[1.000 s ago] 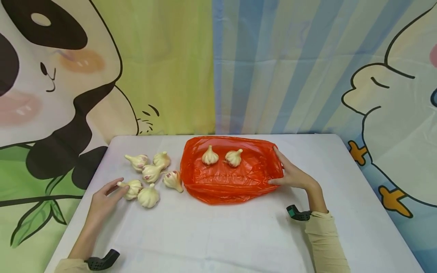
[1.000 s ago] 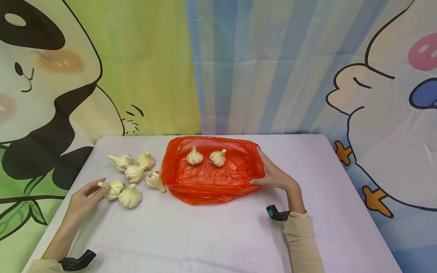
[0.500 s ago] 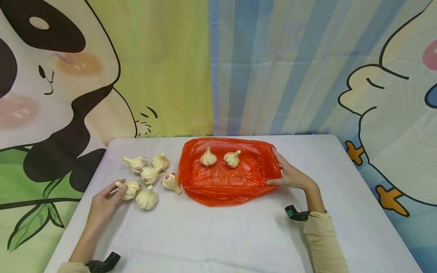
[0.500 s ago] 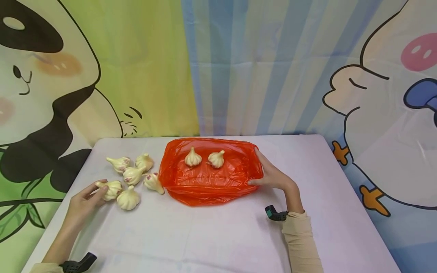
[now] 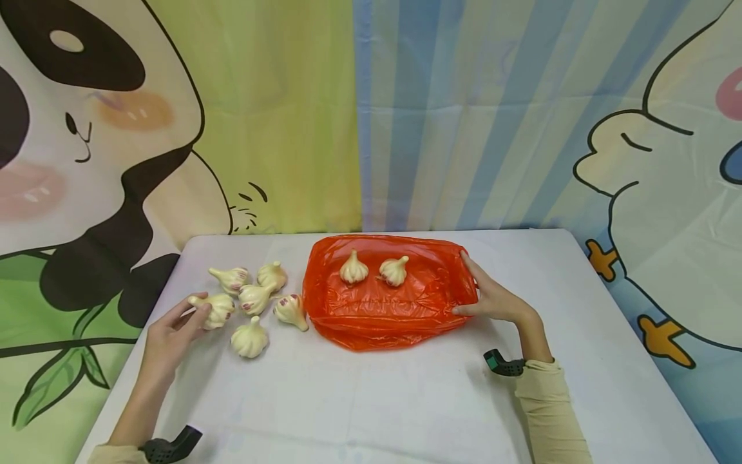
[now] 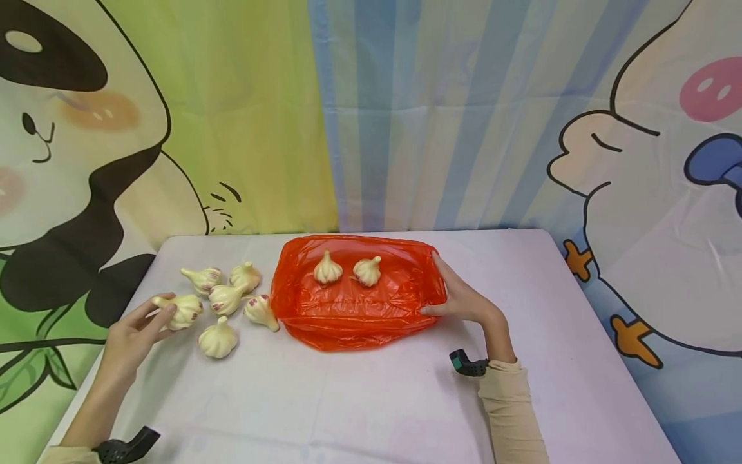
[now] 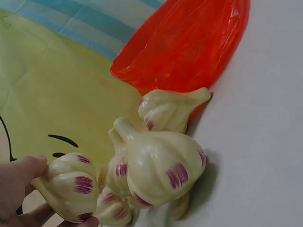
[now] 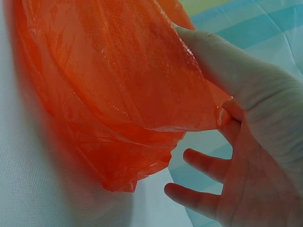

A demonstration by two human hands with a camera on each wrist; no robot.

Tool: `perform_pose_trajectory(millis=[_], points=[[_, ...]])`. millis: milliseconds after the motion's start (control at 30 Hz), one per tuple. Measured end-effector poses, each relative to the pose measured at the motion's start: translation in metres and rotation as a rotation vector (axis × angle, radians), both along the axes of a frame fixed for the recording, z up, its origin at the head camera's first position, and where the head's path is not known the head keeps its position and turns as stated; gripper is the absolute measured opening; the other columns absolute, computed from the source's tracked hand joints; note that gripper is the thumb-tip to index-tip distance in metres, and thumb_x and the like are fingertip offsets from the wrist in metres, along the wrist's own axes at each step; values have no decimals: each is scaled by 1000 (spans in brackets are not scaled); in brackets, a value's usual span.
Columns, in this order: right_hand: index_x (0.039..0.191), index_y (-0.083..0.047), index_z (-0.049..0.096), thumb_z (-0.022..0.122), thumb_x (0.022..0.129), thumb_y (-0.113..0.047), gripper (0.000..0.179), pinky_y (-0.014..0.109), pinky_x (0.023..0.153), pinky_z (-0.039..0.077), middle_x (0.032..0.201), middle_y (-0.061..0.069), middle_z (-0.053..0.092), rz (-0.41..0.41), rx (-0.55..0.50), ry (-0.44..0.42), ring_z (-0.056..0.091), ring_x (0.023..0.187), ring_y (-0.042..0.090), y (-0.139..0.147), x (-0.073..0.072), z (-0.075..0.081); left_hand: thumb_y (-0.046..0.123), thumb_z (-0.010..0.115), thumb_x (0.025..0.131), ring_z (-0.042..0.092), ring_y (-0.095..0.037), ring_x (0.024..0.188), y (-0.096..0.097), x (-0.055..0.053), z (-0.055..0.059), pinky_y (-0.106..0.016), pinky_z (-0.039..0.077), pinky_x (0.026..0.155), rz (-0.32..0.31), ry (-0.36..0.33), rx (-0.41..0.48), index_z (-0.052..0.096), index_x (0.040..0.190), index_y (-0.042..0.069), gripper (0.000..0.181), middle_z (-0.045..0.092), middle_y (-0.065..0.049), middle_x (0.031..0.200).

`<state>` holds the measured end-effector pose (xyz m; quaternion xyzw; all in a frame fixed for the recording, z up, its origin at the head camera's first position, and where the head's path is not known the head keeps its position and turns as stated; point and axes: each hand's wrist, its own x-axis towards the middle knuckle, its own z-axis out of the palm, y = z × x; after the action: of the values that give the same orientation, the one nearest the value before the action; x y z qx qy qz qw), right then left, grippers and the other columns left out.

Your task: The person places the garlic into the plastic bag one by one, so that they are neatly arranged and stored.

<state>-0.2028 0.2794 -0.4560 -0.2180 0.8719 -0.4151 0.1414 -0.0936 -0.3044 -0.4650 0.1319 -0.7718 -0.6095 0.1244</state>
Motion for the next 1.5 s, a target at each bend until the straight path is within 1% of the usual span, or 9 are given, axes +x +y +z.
perform_pose_trajectory(millis=[133, 367, 600, 667, 833, 967, 1133, 1333, 1500], points=[[156, -23, -7, 80, 79, -23, 117, 71, 112, 15, 165, 9, -3, -2, 1, -5, 3, 150, 40, 1, 1, 0, 20, 70, 89, 65, 8, 84, 21, 3, 22, -14, 56, 67, -30, -5, 19, 62, 128, 6, 42, 66, 21, 102], [156, -26, -7, 81, 78, -25, 118, 70, 113, 15, 165, 6, -3, -2, 6, -4, 3, 151, 37, 1, 1, -1, 29, 67, 92, 59, 12, 92, 44, 5, 37, -12, 55, 71, -61, -43, -191, 58, 133, 5, 49, 57, 29, 108], [156, -22, -8, 80, 79, -22, 117, 69, 114, 14, 165, 8, -4, 11, 4, 16, 3, 151, 38, -2, 1, 2, 34, 62, 95, 54, 10, 104, 66, 4, 46, -13, 55, 74, -178, -25, -278, 59, 133, 10, 45, 58, 0, 133], [156, -23, -8, 80, 79, -23, 117, 68, 114, 14, 165, 7, -4, 4, 9, 9, 3, 151, 36, -2, 2, 3, 34, 62, 95, 53, 9, 106, 73, 2, 48, -14, 55, 74, -214, -9, -278, 60, 131, 10, 44, 58, 4, 132], [156, -27, -8, 81, 78, -26, 118, 68, 115, 13, 165, 5, -4, -5, 15, -7, 1, 152, 35, -1, 3, 4, 36, 62, 94, 56, 3, 106, 90, -6, 52, -16, 55, 75, -280, -5, -274, 63, 127, 13, 40, 59, 7, 129], [156, -27, -9, 82, 77, -25, 120, 69, 114, 13, 165, 5, -5, -1, 7, -17, 1, 152, 35, -2, 3, 4, 39, 63, 94, 57, 0, 106, 104, -11, 54, -16, 55, 77, -332, -25, -260, 64, 127, 18, 40, 61, -4, 129], [156, -25, -10, 82, 76, -23, 122, 69, 114, 13, 165, 5, -7, 8, 3, -22, 1, 152, 36, -2, 2, 3, 40, 64, 93, 57, -10, 112, 122, -22, 56, -20, 53, 86, -399, -3, -263, 65, 125, 20, 38, 62, 0, 130], [156, -24, -12, 83, 75, -22, 124, 68, 115, 12, 165, 5, -9, 14, -4, -30, -1, 152, 35, -2, 2, 4, 43, 66, 90, 56, -21, 119, 148, -40, 64, -40, 51, 97, -509, 26, -294, 66, 123, 22, 38, 62, -1, 131], [155, -24, -13, 83, 75, -23, 124, 69, 114, 13, 165, 5, -9, 16, -6, -40, 0, 151, 36, -1, 2, 3, 39, 68, 90, 56, -27, 125, 174, -54, 68, -51, 48, 101, -595, 52, -400, 66, 124, 16, 41, 63, -6, 131]])
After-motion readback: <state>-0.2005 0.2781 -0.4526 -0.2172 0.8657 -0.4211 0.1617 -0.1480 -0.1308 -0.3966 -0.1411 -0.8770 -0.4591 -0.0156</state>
